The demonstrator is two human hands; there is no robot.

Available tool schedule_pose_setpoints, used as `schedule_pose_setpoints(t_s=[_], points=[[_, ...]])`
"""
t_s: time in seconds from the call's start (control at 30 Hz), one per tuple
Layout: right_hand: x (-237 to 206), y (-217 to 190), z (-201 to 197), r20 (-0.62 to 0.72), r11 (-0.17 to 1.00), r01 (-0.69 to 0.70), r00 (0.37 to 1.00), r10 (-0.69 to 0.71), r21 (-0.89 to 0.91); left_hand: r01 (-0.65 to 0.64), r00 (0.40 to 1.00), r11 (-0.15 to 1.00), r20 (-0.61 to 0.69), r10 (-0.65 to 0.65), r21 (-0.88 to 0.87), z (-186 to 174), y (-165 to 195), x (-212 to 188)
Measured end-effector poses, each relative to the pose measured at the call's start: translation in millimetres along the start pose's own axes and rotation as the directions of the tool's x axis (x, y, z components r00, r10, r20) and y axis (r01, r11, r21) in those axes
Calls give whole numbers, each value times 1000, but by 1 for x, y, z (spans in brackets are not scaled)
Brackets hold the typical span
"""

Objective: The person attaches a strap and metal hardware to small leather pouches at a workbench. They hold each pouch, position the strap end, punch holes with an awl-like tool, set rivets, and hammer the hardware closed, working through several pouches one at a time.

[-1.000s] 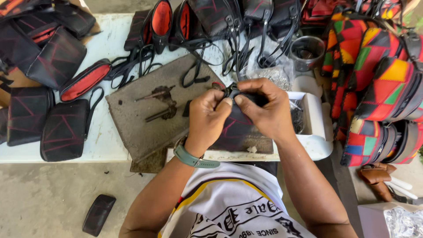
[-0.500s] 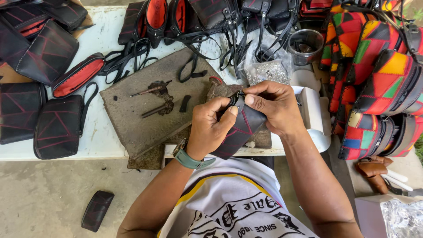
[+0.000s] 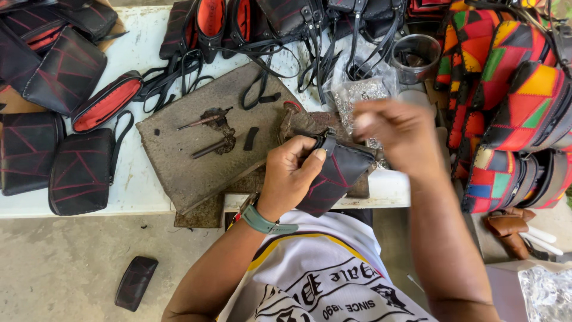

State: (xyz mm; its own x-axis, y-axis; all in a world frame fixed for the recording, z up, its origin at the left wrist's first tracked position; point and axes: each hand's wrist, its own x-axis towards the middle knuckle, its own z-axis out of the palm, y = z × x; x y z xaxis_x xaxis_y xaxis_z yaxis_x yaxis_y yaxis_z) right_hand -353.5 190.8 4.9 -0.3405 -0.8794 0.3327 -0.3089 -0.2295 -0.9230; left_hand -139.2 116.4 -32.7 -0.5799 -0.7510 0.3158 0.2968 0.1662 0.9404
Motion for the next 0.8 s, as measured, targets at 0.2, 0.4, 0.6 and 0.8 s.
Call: schedule_pose_setpoints(t_s=[0.2,0.4,0.6,0.8], points=[[-6,16,-78,163,616,99,986,48,-781,2,999,999,-37,-4,-38,-11,-10,-5],[-8,87,-54,132,120,94,921,367,-988,-37,997,999,-71,39,26,-11,-7,-12],[-3,103,-45,99,-24,128,861,499,-992,6,995,1000,-99,-5,8,-16,-4,-11],[-2,106,-48,156,53,151,837,524,-987,-18,994,1000,-109,17,-3,-23,-6,-11]])
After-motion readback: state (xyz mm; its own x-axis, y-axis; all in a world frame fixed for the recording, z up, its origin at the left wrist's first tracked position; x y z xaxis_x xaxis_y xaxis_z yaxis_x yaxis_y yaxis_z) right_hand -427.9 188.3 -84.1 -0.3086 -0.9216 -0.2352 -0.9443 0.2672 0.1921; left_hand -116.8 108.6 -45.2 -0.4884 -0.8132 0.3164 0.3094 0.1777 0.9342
